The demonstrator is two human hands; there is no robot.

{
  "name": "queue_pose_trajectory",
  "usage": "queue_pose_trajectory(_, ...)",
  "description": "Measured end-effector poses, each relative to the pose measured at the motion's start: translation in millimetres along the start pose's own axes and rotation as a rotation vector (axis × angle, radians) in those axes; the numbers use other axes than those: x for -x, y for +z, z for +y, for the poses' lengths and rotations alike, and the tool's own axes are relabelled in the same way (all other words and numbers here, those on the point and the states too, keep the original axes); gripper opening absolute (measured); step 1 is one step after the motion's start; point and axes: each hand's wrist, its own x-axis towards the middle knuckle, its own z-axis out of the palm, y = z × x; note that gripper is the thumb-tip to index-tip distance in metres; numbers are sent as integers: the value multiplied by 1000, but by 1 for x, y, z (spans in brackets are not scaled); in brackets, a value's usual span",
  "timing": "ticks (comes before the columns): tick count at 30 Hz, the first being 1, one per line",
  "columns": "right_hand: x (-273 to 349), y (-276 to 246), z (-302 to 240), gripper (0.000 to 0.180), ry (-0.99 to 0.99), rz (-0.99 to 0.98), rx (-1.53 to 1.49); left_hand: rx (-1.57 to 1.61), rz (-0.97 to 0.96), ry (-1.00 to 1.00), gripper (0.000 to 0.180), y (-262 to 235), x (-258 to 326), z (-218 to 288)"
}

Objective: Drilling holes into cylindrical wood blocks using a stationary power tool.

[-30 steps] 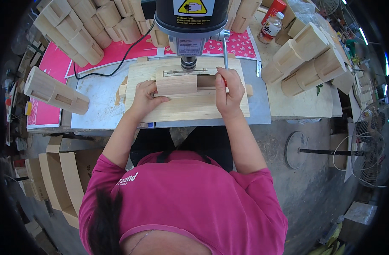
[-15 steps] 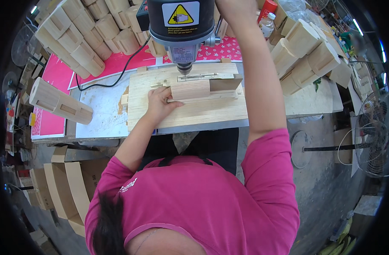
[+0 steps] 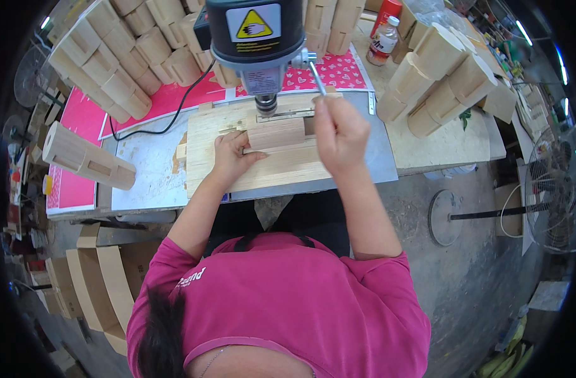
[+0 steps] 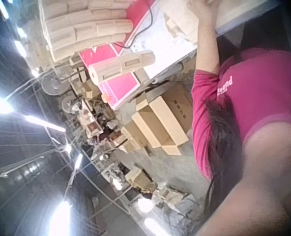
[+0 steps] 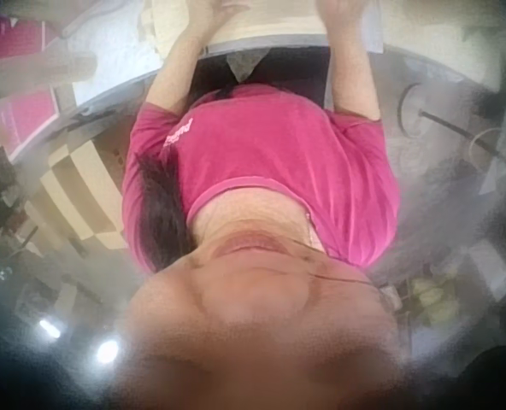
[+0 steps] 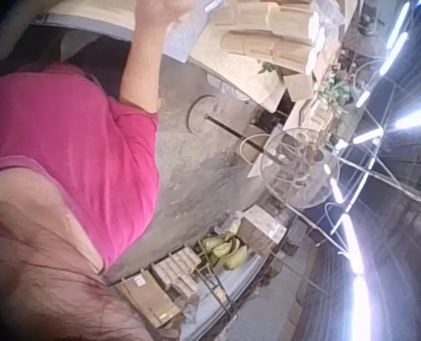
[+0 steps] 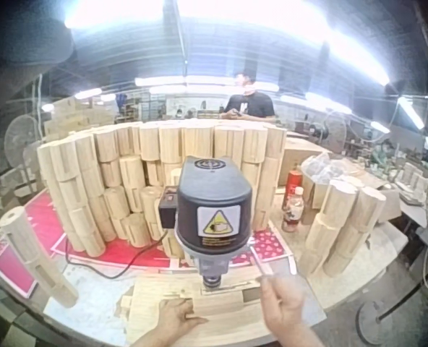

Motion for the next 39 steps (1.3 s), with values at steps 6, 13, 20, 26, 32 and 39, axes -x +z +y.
queue_pose_trajectory(6, 36, 27, 70, 7, -222, 98, -86, -17, 59, 68, 38, 17, -1, -2)
queue_pose_trajectory(13, -17, -7, 7, 5, -272, 74, -64, 31, 68, 49, 36, 10, 12, 2)
queue_pose_trajectory(20, -147, 19, 12, 26, -8, 67, 151, 36, 58, -1, 37, 8, 6, 9)
queue_pose_trajectory(26, -103, 4, 43, 38, 154, -149, -247, 185, 36, -111, 35, 14, 0, 5)
queue_pose_trajectory(32, 7, -23, 91, 37, 203, -815, 198, 535, 127, -97, 36, 8, 7, 7)
queue_pose_trajectory(39, 53, -69, 48, 31, 771, -833, -256, 577, -25, -28, 31, -98, 73, 13)
